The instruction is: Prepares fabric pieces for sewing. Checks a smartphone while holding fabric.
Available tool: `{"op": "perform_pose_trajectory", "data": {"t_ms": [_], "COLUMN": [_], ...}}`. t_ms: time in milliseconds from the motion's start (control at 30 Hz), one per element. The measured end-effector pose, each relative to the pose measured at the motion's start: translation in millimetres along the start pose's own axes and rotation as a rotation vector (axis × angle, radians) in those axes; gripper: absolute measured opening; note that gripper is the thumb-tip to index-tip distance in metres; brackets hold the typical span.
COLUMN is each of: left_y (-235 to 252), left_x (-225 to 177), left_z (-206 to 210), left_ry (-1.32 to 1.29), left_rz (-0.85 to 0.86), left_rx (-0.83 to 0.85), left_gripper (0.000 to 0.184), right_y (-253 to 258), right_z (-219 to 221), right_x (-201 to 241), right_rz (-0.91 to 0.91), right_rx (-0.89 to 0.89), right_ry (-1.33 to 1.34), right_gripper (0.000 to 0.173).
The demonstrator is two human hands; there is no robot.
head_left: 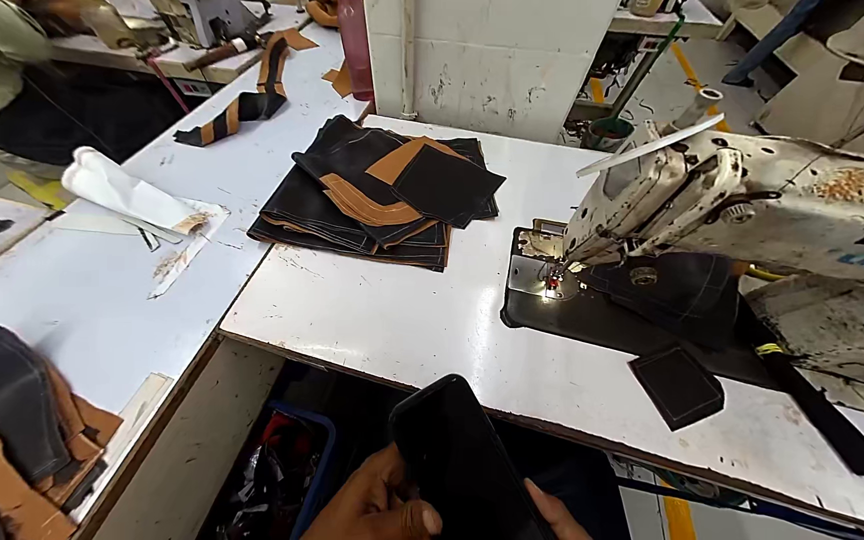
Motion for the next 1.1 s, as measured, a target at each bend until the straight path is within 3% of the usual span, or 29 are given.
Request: {"op": "perform_pose_trajectory", "data": {"t_ms": [100, 333, 433, 767, 1100], "left_y": [10, 16, 18, 26, 31], "left_x": [5, 5, 9, 28, 37], "left_z": [1, 3, 2, -1, 0], "left_ry": [-0.047, -0.112, -0.097, -0.125, -0.155], "left_rz": [0.053, 0.066, 0.057, -0.105, -0.141], "left_rx": [-0.094, -0.171, -0.133, -0.193, -0.192], "left_gripper": [0.051, 0.042, 0.038, 0.039, 0.039], "right_y": [1, -2, -1, 1, 4], "right_z": [-9, -17, -16, -31, -41], "right_x": [2, 2, 4, 0, -2], "right_rz": [-0.039, -0.042, -0.038, -0.018, -0.02], "right_rx": [-0.025, 0.102, 0.102, 0.077, 0.085], "right_ry": [0.079, 0.165, 0.14, 0.27, 0.292], "right_gripper": [0.039, 0.041, 0.048, 0.046, 0.05]}}
Point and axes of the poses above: each hand's wrist, its own y-axis towards the middle knuckle, its own z-axis out of the palm, x = y × z, the point moved 6 cm from there along y, towards the middle knuckle
